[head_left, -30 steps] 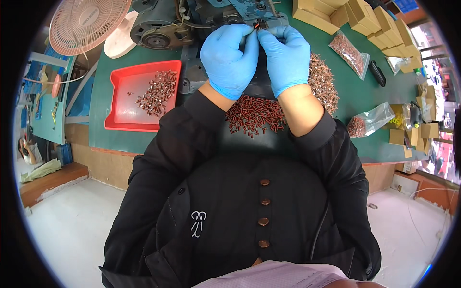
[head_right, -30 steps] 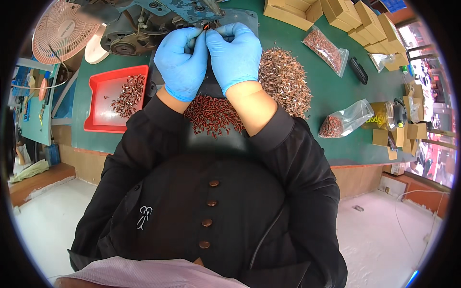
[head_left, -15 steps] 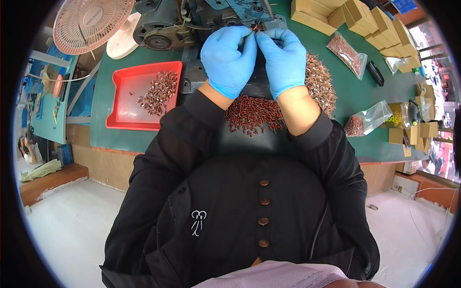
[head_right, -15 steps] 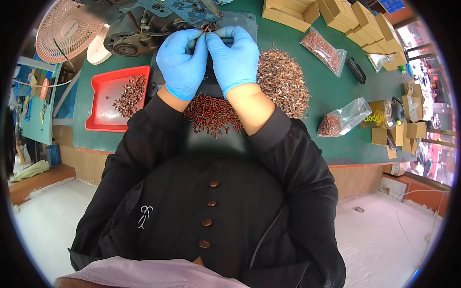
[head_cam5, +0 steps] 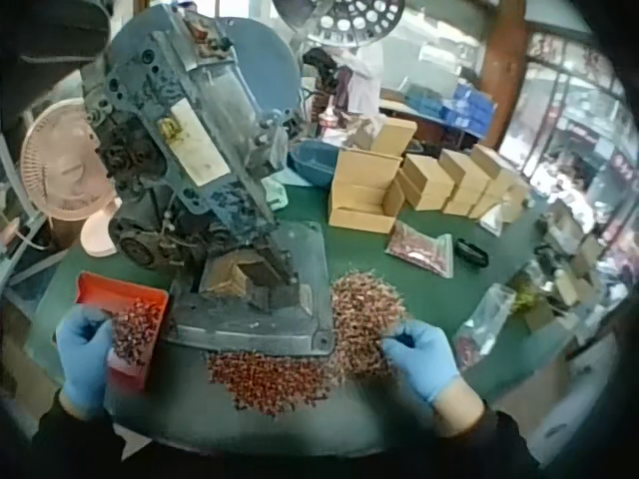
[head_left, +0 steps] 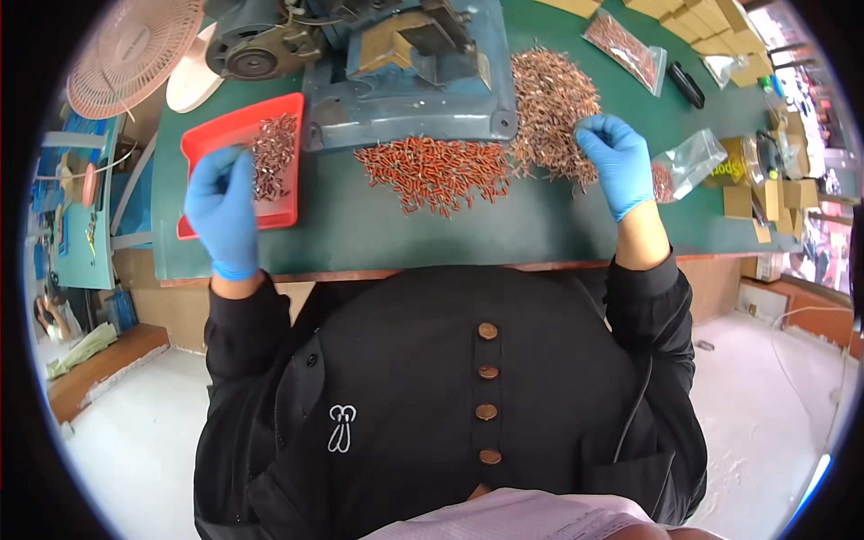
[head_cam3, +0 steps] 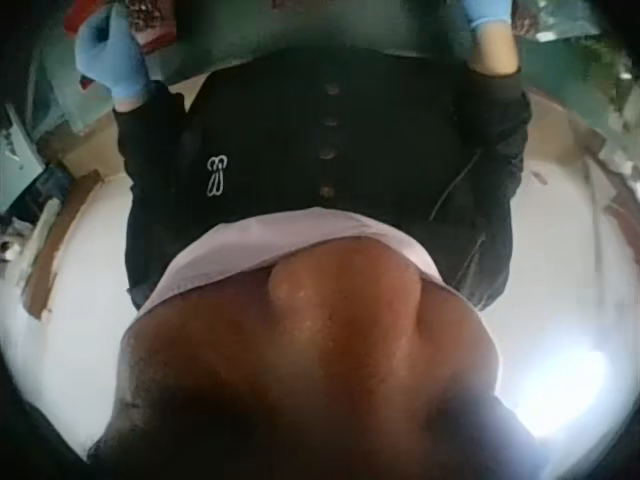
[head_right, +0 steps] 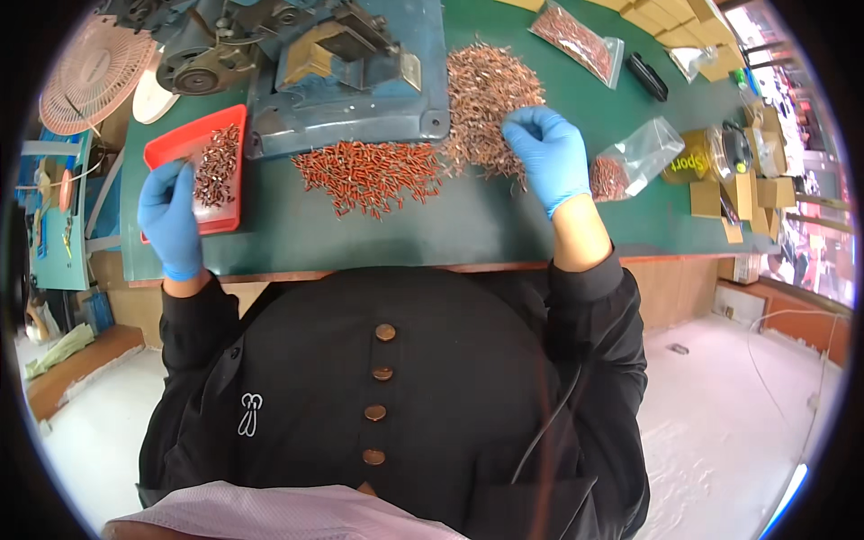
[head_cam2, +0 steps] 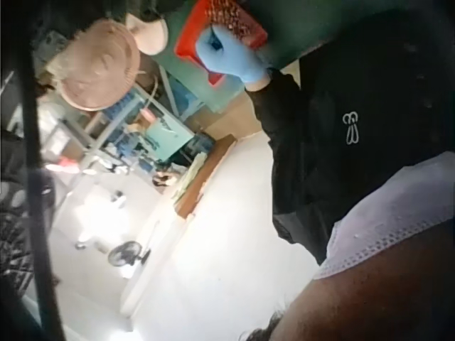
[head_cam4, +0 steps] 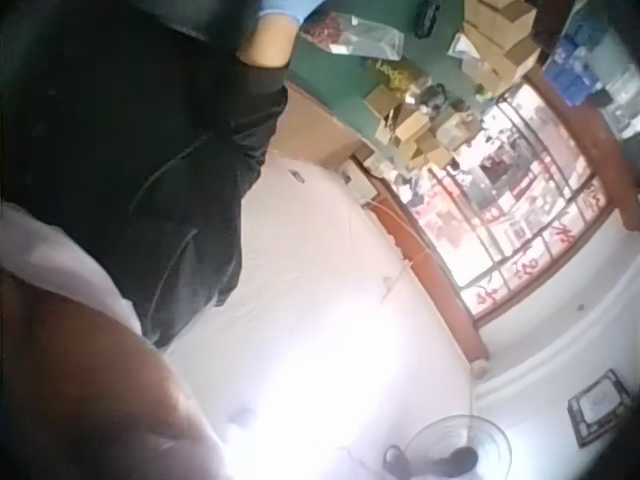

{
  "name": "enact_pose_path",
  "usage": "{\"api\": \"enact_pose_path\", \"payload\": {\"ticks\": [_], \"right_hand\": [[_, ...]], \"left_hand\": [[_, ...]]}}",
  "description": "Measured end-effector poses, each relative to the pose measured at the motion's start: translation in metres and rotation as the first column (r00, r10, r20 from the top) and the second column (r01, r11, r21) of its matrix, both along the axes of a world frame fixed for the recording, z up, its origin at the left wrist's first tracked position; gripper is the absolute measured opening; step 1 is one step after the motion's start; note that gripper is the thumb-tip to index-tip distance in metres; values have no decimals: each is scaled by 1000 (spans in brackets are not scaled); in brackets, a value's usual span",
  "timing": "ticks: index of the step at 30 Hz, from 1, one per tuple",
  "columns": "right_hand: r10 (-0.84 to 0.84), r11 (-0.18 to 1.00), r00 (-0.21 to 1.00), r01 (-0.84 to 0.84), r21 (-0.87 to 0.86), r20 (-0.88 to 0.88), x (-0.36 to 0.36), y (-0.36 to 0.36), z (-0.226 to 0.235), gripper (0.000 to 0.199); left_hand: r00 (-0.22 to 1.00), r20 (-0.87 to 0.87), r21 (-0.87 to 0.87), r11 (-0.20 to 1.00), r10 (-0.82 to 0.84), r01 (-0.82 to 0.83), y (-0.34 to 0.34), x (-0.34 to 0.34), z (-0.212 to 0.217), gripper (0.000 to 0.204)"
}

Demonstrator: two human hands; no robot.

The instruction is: Assembling small metal connectors using a manual press machine at an industrial workstation.

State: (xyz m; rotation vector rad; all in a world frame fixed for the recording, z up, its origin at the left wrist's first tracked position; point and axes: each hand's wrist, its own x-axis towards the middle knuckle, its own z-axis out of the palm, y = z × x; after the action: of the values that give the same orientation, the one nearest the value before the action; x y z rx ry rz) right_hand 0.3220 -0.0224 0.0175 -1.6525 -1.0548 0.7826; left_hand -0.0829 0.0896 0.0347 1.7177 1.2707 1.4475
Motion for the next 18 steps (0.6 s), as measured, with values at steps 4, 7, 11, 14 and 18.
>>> {"api": "enact_pose_path", "payload": {"ticks": [4,7,11,14,18], "right_hand": [[172,965,912,-79,-251,373,0,-27,-17,17],[268,955,788,-144,-259,553,-11,-33,-17,16],[290,957,523,-155,-245,801,-19,-33,-30,11],[290,956,520,-117,-269,803,-32,-33,-30,11],[281,959,550,-129,-252,786,-37,-42,-31,10]], "left_hand": [[947,-309,-45,993,91,-110,5,-44,-29,9],[908,-402,13,993,113,-117,-5,-36,-36,12],[779,-596,104,942,-197,318,-42,33,-15,12],[590,-688,-11,820,-422,573,-60,65,-27,9],[505,-718,-101,790,-479,605,-65,75,-49,7]]}}
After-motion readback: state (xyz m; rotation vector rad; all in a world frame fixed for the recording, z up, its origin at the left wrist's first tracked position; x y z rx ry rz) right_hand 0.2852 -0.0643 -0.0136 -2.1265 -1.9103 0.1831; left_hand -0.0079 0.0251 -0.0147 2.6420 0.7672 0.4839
